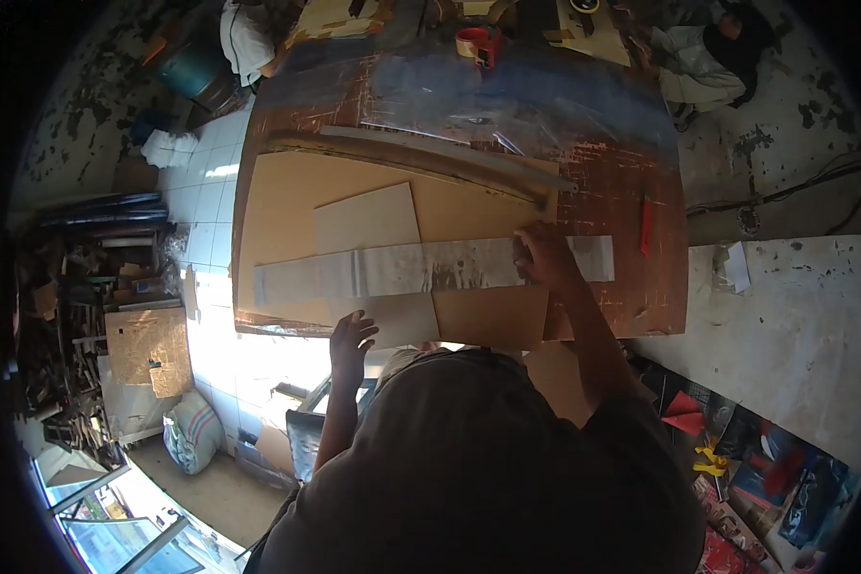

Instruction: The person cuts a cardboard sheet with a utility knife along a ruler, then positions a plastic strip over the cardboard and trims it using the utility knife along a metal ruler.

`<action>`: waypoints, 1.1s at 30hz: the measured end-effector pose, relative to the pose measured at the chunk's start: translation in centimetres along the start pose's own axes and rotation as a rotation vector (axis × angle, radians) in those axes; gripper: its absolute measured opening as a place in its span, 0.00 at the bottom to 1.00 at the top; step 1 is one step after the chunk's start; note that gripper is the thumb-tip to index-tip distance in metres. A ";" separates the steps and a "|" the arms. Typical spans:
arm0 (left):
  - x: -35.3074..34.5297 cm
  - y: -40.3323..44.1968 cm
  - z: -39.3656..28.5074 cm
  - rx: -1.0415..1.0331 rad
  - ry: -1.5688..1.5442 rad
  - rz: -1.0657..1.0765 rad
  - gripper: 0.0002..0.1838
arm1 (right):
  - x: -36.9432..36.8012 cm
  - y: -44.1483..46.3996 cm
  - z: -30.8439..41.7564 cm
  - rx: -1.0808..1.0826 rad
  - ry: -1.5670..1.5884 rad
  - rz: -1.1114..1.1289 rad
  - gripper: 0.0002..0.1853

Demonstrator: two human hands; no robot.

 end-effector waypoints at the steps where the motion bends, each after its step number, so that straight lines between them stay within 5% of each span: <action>1: -0.9 0.0 0.1 -0.002 0.002 -0.002 0.23 | 0.3 -0.7 0.0 0.002 0.002 -0.002 0.28; 6: -3.1 1.1 1.7 0.093 -0.262 0.219 0.29 | 0.0 -1.4 -1.2 -0.030 -0.149 0.087 0.39; 10: -3.5 2.5 2.4 0.130 -0.371 0.272 0.30 | -0.1 -0.1 -1.5 -0.015 -0.145 0.094 0.39; 27: -2.6 3.6 3.0 0.107 -0.491 0.402 0.30 | 0.2 0.9 -0.9 -0.106 -0.003 0.222 0.17; 33: -4.1 3.0 1.6 0.273 -0.536 0.447 0.32 | 1.0 0.6 0.0 0.014 0.116 0.105 0.13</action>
Point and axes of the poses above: each hand's wrist, its own y-axis towards the middle knuckle, its own x-axis out of the back of the hand, z = x × y, the point moved 3 cm from there along y, towards the middle knuckle, and after that the axes turned 12 degrees about z, right-handed, at the moved point
